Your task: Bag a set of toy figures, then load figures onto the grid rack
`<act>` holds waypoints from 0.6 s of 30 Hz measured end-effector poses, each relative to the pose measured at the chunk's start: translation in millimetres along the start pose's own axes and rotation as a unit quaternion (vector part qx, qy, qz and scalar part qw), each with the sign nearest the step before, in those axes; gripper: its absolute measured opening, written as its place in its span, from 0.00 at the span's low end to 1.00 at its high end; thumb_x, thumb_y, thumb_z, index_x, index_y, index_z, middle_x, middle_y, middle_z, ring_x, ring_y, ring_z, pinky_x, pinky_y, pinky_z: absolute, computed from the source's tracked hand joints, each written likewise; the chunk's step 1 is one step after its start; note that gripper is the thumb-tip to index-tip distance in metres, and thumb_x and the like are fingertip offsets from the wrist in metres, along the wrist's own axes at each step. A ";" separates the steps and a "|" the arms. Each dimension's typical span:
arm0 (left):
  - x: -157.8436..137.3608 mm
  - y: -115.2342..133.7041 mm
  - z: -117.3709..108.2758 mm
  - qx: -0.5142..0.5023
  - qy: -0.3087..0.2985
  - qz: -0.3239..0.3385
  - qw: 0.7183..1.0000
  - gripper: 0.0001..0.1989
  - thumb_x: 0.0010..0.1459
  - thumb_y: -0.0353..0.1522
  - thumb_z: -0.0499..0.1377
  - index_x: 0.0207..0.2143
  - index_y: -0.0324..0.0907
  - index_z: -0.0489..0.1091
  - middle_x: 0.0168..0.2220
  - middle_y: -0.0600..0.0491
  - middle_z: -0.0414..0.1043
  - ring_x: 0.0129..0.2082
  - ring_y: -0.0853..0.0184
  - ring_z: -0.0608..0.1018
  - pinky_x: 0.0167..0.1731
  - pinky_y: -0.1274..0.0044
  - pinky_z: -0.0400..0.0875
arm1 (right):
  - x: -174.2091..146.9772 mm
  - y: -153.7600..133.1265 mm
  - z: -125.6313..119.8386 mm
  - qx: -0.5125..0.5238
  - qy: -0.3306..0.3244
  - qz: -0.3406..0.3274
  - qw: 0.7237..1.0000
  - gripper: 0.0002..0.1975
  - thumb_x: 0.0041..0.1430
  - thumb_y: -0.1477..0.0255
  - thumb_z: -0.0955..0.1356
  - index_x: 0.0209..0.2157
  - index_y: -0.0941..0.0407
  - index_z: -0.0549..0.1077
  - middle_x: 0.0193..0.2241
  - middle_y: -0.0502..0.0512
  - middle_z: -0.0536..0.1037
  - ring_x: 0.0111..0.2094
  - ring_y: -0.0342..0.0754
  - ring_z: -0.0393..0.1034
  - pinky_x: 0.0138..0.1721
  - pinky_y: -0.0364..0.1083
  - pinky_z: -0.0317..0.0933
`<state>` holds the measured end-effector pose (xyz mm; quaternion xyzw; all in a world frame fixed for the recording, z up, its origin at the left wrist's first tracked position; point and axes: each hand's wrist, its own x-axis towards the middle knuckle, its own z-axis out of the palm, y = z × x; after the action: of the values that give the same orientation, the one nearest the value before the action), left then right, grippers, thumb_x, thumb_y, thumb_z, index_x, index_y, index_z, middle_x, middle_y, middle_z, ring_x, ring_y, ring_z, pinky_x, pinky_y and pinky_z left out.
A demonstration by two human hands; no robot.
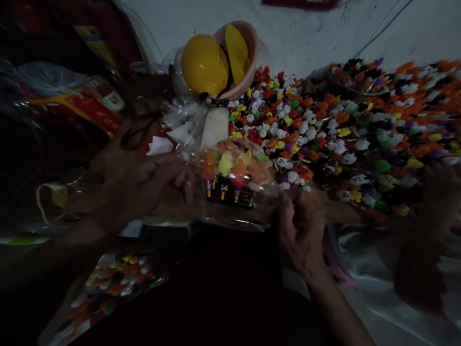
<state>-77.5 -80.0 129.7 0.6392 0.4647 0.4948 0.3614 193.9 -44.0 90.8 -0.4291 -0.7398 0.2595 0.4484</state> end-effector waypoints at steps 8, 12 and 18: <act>-84.9 -73.7 23.4 0.151 -0.109 -0.021 0.982 0.20 0.72 0.38 0.46 0.26 0.41 0.62 0.23 0.56 0.67 0.23 0.73 0.70 0.27 0.80 0.64 | -71.1 61.1 20.5 -0.002 -0.085 0.114 0.990 0.22 0.67 0.53 0.65 0.28 0.55 0.71 0.23 0.50 0.74 0.26 0.44 0.68 0.28 0.42 0.62; -121.6 -83.1 14.8 0.240 -0.231 0.046 0.942 0.19 0.68 0.38 0.53 0.25 0.41 0.63 0.22 0.58 0.64 0.21 0.74 0.66 0.25 0.78 0.55 | -77.7 65.0 -25.0 -0.016 -0.225 0.217 0.950 0.29 0.61 0.43 0.65 0.26 0.55 0.74 0.22 0.53 0.75 0.24 0.46 0.68 0.26 0.44 0.61; -103.9 -65.8 1.4 0.221 -0.074 -0.148 0.961 0.32 0.67 0.54 0.44 0.23 0.41 0.68 0.23 0.54 0.70 0.25 0.68 0.72 0.30 0.76 0.61 | -36.4 47.0 -40.2 -0.176 -0.145 0.129 0.965 0.32 0.62 0.41 0.59 0.31 0.55 0.75 0.26 0.60 0.78 0.28 0.52 0.72 0.31 0.49 0.65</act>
<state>-99.8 -158.7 37.8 0.6619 0.6243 0.2716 0.3137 256.8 -52.3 57.2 -0.5512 -0.7693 0.2404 0.2160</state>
